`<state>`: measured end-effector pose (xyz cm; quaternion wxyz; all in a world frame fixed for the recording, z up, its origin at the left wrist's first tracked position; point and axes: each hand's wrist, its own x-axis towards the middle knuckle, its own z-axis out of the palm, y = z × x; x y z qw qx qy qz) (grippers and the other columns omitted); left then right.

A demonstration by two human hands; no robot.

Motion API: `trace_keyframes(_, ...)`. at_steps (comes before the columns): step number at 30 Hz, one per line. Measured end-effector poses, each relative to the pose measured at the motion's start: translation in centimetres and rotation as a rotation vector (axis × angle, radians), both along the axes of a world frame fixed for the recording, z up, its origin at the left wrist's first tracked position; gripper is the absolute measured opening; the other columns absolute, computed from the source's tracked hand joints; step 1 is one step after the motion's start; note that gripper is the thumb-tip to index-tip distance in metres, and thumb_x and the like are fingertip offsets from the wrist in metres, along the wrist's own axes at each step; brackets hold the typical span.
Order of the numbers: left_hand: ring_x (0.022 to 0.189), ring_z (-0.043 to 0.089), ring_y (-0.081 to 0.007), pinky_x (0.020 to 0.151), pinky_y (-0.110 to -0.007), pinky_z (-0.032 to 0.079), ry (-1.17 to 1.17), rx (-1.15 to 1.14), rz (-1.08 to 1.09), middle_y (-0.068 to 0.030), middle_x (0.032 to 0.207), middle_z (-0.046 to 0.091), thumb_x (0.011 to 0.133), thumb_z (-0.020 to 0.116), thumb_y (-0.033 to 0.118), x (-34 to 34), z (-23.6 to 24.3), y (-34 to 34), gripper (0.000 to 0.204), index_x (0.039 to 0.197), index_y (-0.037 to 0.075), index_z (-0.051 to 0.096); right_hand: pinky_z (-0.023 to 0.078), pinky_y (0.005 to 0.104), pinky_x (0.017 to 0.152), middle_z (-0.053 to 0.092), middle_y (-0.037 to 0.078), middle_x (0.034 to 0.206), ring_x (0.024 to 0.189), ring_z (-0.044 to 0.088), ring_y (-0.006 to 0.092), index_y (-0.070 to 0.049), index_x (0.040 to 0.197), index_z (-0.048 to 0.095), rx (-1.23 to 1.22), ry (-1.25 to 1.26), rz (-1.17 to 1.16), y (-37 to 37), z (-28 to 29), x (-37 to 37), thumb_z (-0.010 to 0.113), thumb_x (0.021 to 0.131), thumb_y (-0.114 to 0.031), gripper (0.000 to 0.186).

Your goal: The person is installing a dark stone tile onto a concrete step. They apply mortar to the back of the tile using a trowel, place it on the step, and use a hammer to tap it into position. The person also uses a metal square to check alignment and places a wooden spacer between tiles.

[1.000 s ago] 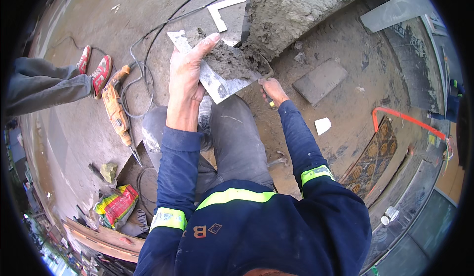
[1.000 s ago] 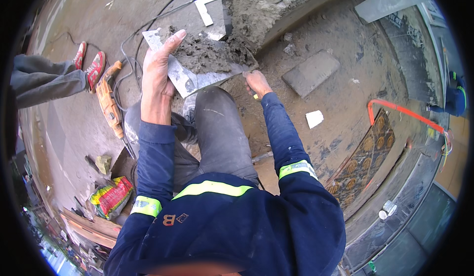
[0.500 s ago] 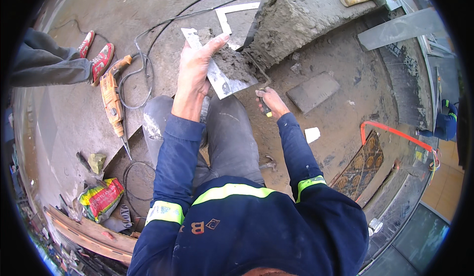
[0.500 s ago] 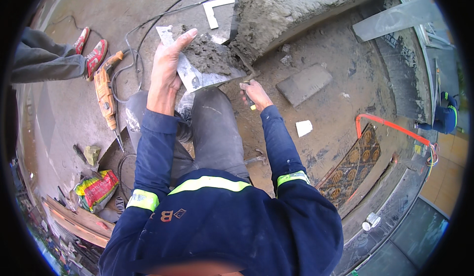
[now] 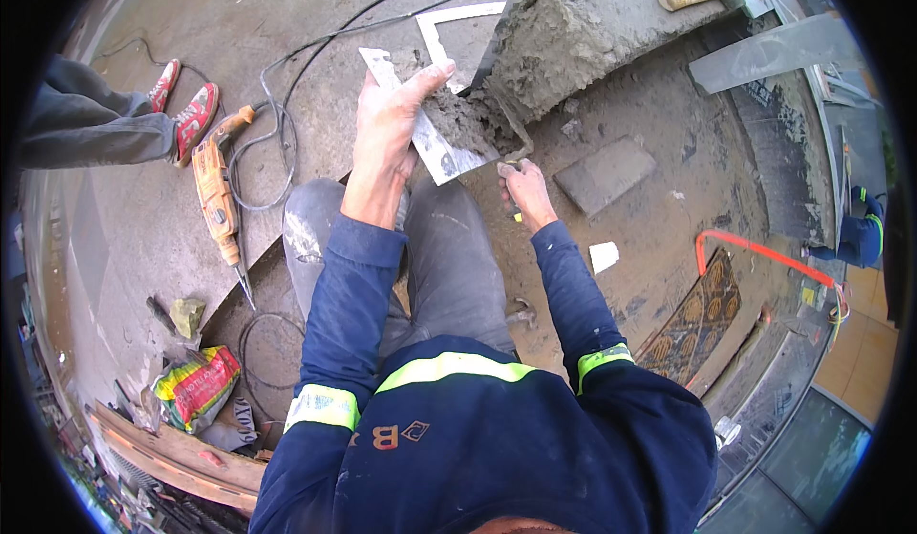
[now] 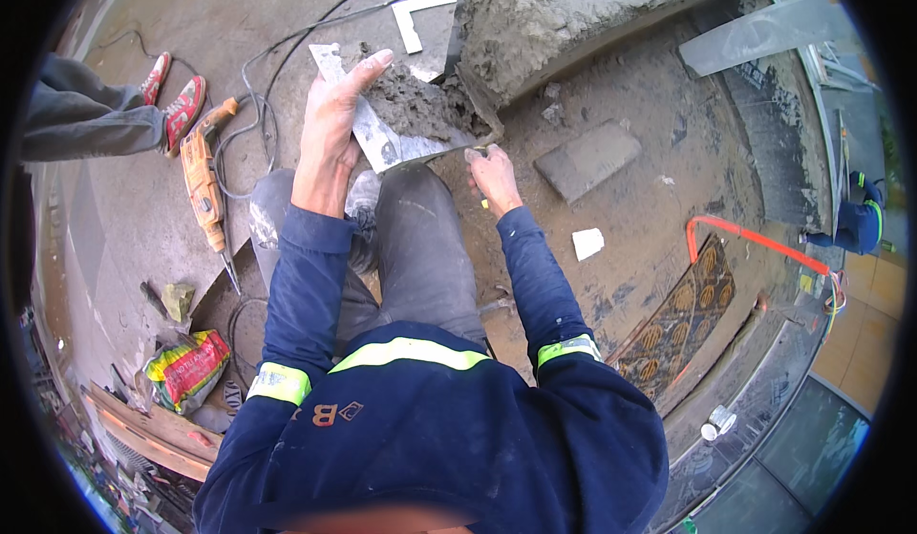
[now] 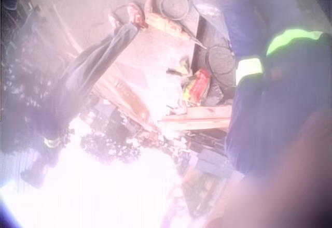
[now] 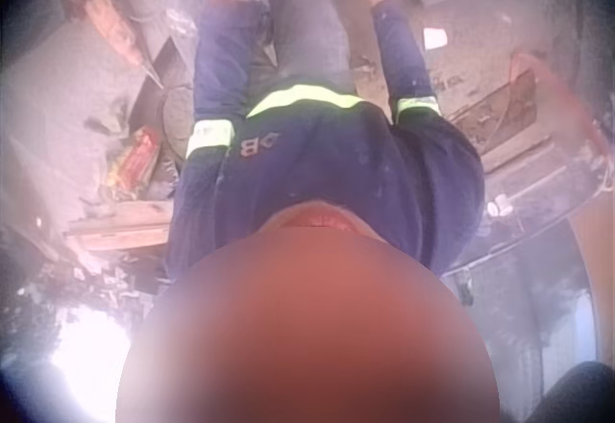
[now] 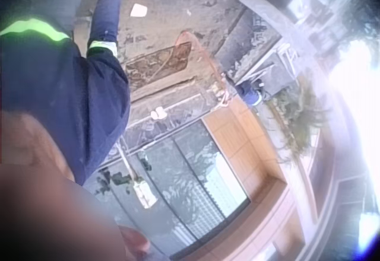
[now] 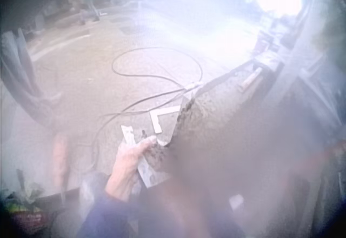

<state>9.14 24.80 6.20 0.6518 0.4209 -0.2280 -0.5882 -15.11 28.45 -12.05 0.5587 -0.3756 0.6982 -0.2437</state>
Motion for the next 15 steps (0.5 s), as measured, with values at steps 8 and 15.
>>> trace_keyframes(8, 0.094, 0.075, -0.0203, 0.079, -0.036, 0.063, -0.017, -0.005, 0.009, -0.0113, 0.109, 0.075, 0.090, 0.089, 0.009, -0.1, -0.2, -0.3, 0.042, 0.124, -0.004, 0.068, 0.053, 0.0350, 0.055, 0.070, 0.009, 0.092, 0.066, 0.065, 0.0153, 0.002, 0.114, 0.063, -0.014, 0.044, 0.024, 0.4, 1.8, -0.3, 0.071, 0.104, -0.028, 0.033)
trace_keyframes(15, 0.094, 0.075, -0.0204, 0.079, -0.036, 0.063, -0.030, -0.011, 0.005, -0.0111, 0.109, 0.074, 0.090, 0.089, 0.009, -0.3, -0.2, -0.4, 0.043, 0.124, -0.004, 0.067, 0.056, 0.0361, 0.054, 0.073, 0.012, 0.090, 0.065, 0.068, 0.0172, 0.007, 0.115, 0.063, -0.083, 0.081, -0.018, 1.1, 2.6, 0.1, 0.073, 0.105, -0.031, 0.041)
